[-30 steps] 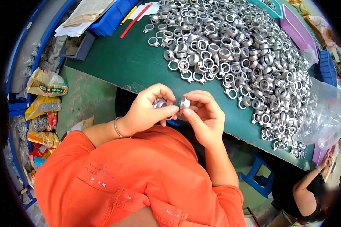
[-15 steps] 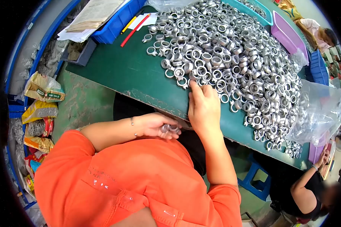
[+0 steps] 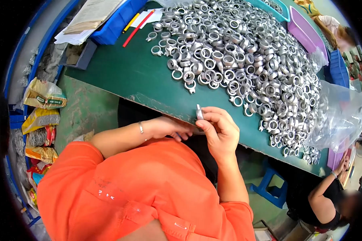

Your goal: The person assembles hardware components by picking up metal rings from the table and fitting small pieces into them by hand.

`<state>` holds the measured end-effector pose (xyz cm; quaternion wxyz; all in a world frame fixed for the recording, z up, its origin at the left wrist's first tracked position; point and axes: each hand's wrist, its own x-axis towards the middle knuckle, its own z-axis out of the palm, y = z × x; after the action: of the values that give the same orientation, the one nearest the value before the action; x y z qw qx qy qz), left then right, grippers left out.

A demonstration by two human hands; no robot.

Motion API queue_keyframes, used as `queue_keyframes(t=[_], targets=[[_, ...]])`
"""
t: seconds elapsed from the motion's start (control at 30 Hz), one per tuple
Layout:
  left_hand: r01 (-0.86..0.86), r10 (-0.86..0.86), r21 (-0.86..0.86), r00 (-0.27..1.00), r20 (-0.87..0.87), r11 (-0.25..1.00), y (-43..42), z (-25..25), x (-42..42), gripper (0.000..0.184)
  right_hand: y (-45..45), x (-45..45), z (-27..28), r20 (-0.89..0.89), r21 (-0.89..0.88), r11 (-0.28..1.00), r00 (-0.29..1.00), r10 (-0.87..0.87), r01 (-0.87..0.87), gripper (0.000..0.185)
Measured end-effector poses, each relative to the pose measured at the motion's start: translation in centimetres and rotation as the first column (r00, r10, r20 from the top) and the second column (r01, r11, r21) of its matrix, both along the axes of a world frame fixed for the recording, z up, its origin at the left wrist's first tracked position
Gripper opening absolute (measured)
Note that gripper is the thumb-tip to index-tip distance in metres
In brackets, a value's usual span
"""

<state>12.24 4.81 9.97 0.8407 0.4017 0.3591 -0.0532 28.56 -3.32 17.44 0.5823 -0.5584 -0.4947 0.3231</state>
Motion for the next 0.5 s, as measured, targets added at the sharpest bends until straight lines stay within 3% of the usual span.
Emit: queue_keyframes(t=[0.07, 0.1, 0.13, 0.17, 0.2, 0.23, 0.27, 0.33, 0.4, 0.47, 0.5], targets=[[0.309, -0.342, 0.282, 0.937, 0.076, 0.909, -0.4, 2.1, -0.7, 0.023, -0.4, 0.0, -0.2, -0.024, -0.003, 1.000, 0.999, 0.021, -0.021, 0.011], [0.339, -0.432, 0.480, 0.897, 0.093, 0.809, -0.1, 4.4, -0.9, 0.021, -0.4, -0.1, -0.3, -0.054, 0.002, 1.000, 0.998, 0.031, -0.030, 0.010], [0.285, -0.436, 0.562, 0.887, 0.153, 0.777, 0.0, 5.1, -1.1, 0.017, -0.5, -0.2, -0.2, -0.084, 0.010, 0.999, 0.996, 0.043, -0.042, 0.010], [0.153, -0.296, 0.475, 0.923, 0.244, 0.867, -0.2, 5.9, -1.2, 0.015, -0.5, -0.2, -0.2, -0.087, 0.007, 0.999, 0.995, 0.044, -0.043, 0.010], [0.015, -0.143, 0.373, 0.937, 0.318, 0.928, -0.3, 6.9, -1.2, 0.012, -0.5, 0.0, -0.1, 0.021, 0.057, 0.996, 0.997, 0.073, -0.074, 0.012], [-0.144, 0.034, 0.282, 0.932, 0.360, 0.948, -0.4, 8.0, -1.1, 0.011, -0.5, 0.0, -0.1, 0.131, 0.103, 0.989, 0.987, 0.095, -0.109, 0.014], [-0.243, 0.124, 0.252, 0.904, 0.410, 0.937, -0.2, 8.1, -1.0, 0.013, -0.4, -0.3, -0.2, 0.128, 0.101, 0.989, 0.987, 0.097, -0.111, 0.014], [-0.390, 0.209, 0.295, 0.843, 0.495, 0.872, -0.2, 8.0, -0.5, 0.012, -0.4, -1.0, -0.4, -0.035, 0.191, 0.978, 0.995, 0.090, -0.082, 0.021], [-0.393, 0.219, 0.305, 0.852, 0.476, 0.868, -0.2, 8.1, -0.7, 0.011, -0.6, -0.9, -0.9, 0.013, 0.194, 0.972, 0.991, 0.130, -0.130, 0.027], [-0.418, 0.163, 0.459, 0.852, 0.498, 0.784, -0.4, 7.4, -0.7, 0.010, -0.5, -1.2, -1.1, 0.077, 0.217, 0.970, 0.993, 0.091, -0.106, 0.029], [-0.417, 0.165, 0.455, 0.852, 0.497, 0.787, -0.5, 7.4, -0.8, 0.010, -0.5, -1.3, -1.0, 0.076, 0.212, 0.972, 0.993, 0.091, -0.106, 0.029]])
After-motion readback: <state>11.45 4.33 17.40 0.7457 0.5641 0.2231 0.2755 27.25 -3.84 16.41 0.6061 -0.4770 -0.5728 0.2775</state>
